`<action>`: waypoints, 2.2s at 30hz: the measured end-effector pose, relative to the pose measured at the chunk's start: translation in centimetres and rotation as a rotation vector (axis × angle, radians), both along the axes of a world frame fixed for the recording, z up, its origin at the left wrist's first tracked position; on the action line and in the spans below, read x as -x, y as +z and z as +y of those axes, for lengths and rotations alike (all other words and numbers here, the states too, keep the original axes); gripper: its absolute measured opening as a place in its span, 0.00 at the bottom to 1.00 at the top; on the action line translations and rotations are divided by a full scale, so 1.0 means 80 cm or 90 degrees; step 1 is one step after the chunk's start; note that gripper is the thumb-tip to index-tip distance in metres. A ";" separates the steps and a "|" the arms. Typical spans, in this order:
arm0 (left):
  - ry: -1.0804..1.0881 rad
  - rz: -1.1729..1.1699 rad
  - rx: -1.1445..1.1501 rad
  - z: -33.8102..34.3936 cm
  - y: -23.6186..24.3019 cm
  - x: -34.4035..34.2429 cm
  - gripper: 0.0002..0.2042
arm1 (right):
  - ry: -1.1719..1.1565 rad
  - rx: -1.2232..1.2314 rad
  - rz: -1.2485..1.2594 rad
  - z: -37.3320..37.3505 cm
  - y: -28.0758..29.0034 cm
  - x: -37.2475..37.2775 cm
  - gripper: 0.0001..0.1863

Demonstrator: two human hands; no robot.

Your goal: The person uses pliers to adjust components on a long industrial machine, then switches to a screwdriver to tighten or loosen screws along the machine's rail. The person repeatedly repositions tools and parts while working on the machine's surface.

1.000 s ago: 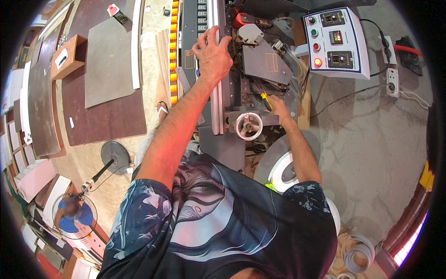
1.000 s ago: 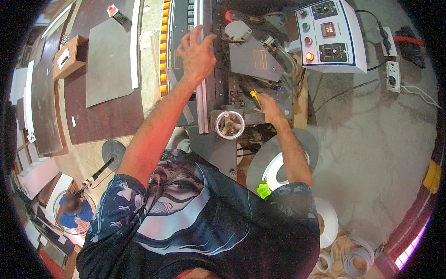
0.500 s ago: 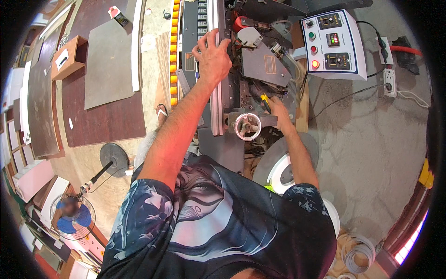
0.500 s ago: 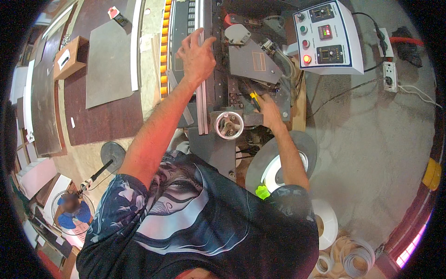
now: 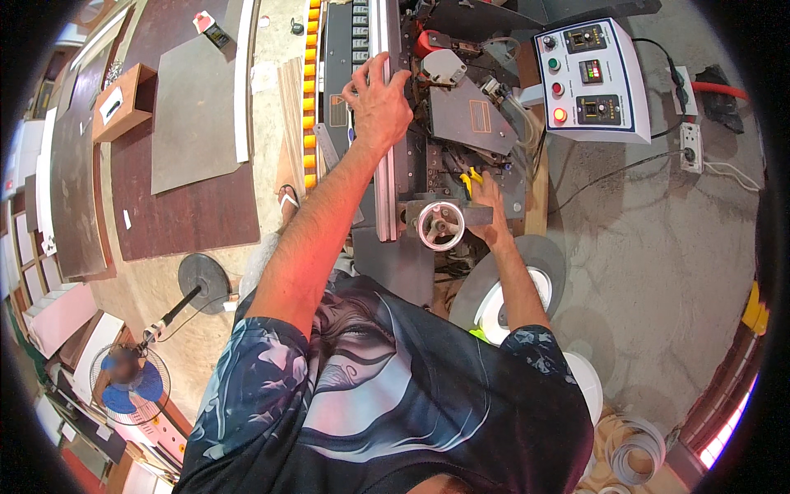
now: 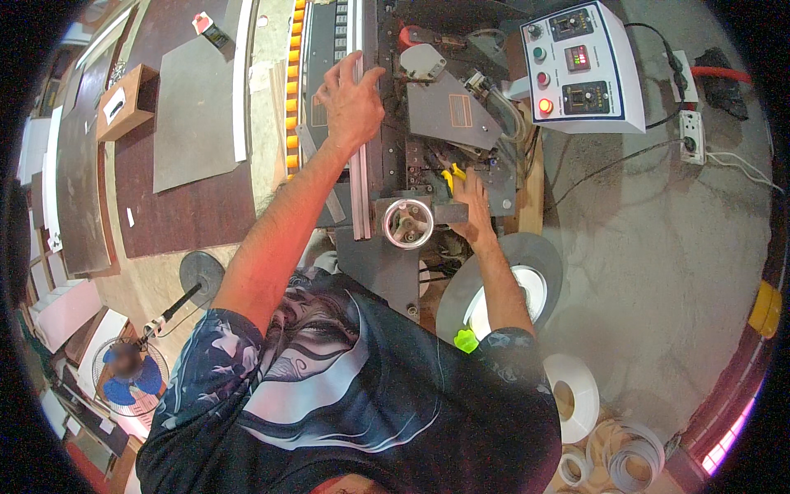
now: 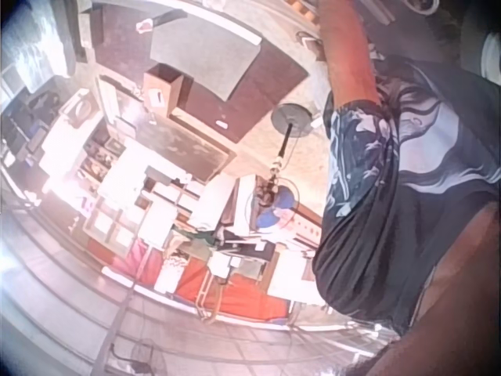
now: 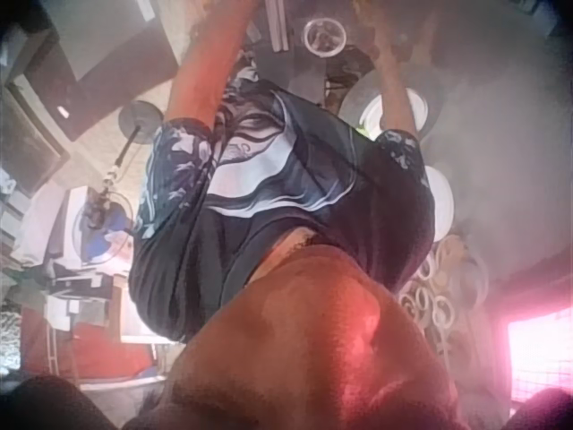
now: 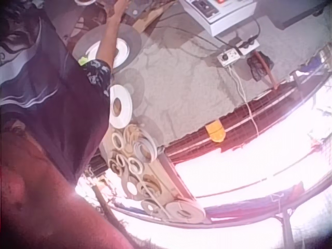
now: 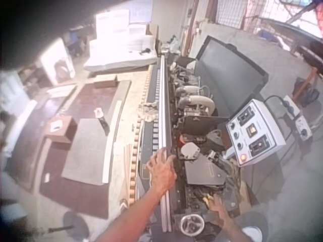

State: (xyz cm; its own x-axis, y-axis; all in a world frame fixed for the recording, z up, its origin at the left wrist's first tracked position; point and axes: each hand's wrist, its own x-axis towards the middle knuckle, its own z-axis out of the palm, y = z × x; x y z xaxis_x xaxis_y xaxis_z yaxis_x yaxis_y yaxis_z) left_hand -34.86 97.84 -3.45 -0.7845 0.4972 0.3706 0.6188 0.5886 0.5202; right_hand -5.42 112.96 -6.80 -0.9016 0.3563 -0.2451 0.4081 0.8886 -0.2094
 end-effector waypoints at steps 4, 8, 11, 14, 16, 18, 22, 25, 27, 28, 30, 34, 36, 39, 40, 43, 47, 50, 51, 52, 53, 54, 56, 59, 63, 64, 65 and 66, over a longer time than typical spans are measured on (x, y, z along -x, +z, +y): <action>-0.007 -0.007 -0.004 0.001 0.002 0.000 0.19 | 0.006 -0.038 0.016 0.005 -0.019 -0.008 0.43; 0.001 -0.007 0.005 0.000 0.001 -0.001 0.19 | 0.013 -0.060 0.008 -0.001 -0.017 -0.004 0.43; -0.002 -0.010 -0.001 0.001 0.001 -0.001 0.20 | 0.013 -0.077 0.002 -0.002 -0.021 -0.003 0.42; -0.001 -0.005 0.006 0.001 0.001 -0.001 0.19 | 0.014 -0.108 0.015 -0.005 -0.022 0.003 0.40; 0.000 0.001 -0.002 0.003 0.002 0.000 0.19 | 0.022 -0.118 0.036 -0.004 -0.018 0.007 0.38; 0.003 -0.002 -0.001 0.002 0.001 -0.001 0.19 | 0.041 -0.110 0.062 -0.002 -0.013 0.011 0.34; -0.001 -0.005 0.001 0.004 0.000 0.000 0.20 | 0.032 -0.125 0.028 0.000 -0.018 0.010 0.29; 0.004 -0.005 0.010 0.002 -0.001 0.001 0.20 | 0.019 -0.098 0.011 -0.004 -0.001 0.018 0.26; 0.003 -0.004 0.015 0.001 -0.002 0.001 0.20 | 0.006 -0.065 -0.019 -0.003 0.007 0.022 0.25; 0.002 -0.002 0.016 0.001 -0.003 0.001 0.20 | 0.021 -0.072 0.019 0.000 0.001 0.019 0.24; -0.001 0.000 0.016 0.002 -0.003 0.000 0.20 | 0.049 -0.088 0.098 0.008 -0.011 0.011 0.24; -0.002 -0.001 0.011 0.005 -0.003 0.000 0.20 | 0.024 0.024 0.118 0.017 -0.020 0.008 0.23; 0.004 -0.001 0.013 0.002 -0.004 0.000 0.20 | 0.016 0.110 0.129 0.019 -0.009 0.014 0.20; 0.007 -0.001 0.014 0.002 -0.003 0.004 0.20 | -0.163 0.326 0.034 0.012 0.000 0.028 0.15; 0.005 0.000 0.010 0.005 -0.002 0.002 0.20 | -0.175 0.347 0.070 0.015 -0.004 0.029 0.14; 0.003 -0.003 0.017 0.001 -0.001 0.000 0.20 | -0.170 0.361 0.137 0.019 -0.016 0.024 0.12; 0.010 -0.023 0.031 0.002 0.006 0.000 0.20 | -0.041 0.203 0.140 0.037 -0.008 -0.004 0.15; -0.003 -0.007 -0.018 0.004 0.002 0.000 0.20 | 0.016 0.066 0.130 0.043 -0.001 -0.031 0.17; 0.000 -0.013 -0.014 0.002 0.001 0.000 0.20 | 0.028 0.019 0.121 0.043 0.001 -0.037 0.17; 0.002 -0.019 -0.010 -0.002 0.001 0.001 0.20 | 0.034 0.001 0.115 0.042 0.001 -0.039 0.17; 0.001 -0.022 -0.008 -0.001 0.002 0.002 0.20 | 0.038 -0.019 0.112 0.041 0.003 -0.039 0.17; 0.001 -0.020 -0.009 0.001 0.002 0.001 0.20 | 0.042 -0.039 0.109 0.040 0.005 -0.038 0.16; 0.000 -0.014 -0.009 0.002 0.002 -0.001 0.20 | 0.048 -0.033 0.105 0.039 0.006 -0.036 0.16; 0.005 -0.015 -0.006 0.001 0.001 0.003 0.20 | 0.052 -0.033 0.100 0.034 0.002 -0.018 0.17; 0.007 -0.004 -0.001 0.002 0.002 0.000 0.21 | -0.014 -0.044 0.217 0.031 -0.019 0.012 0.18; 0.005 -0.002 -0.009 0.003 0.003 0.001 0.21 | -0.103 0.061 0.241 0.031 -0.029 0.024 0.18; 0.001 -0.002 -0.015 0.002 0.001 0.000 0.21 | -0.193 0.169 0.262 0.027 -0.040 0.039 0.19; 0.004 -0.006 -0.008 0.002 0.001 -0.001 0.21 | -0.284 0.274 0.282 0.022 -0.045 0.053 0.20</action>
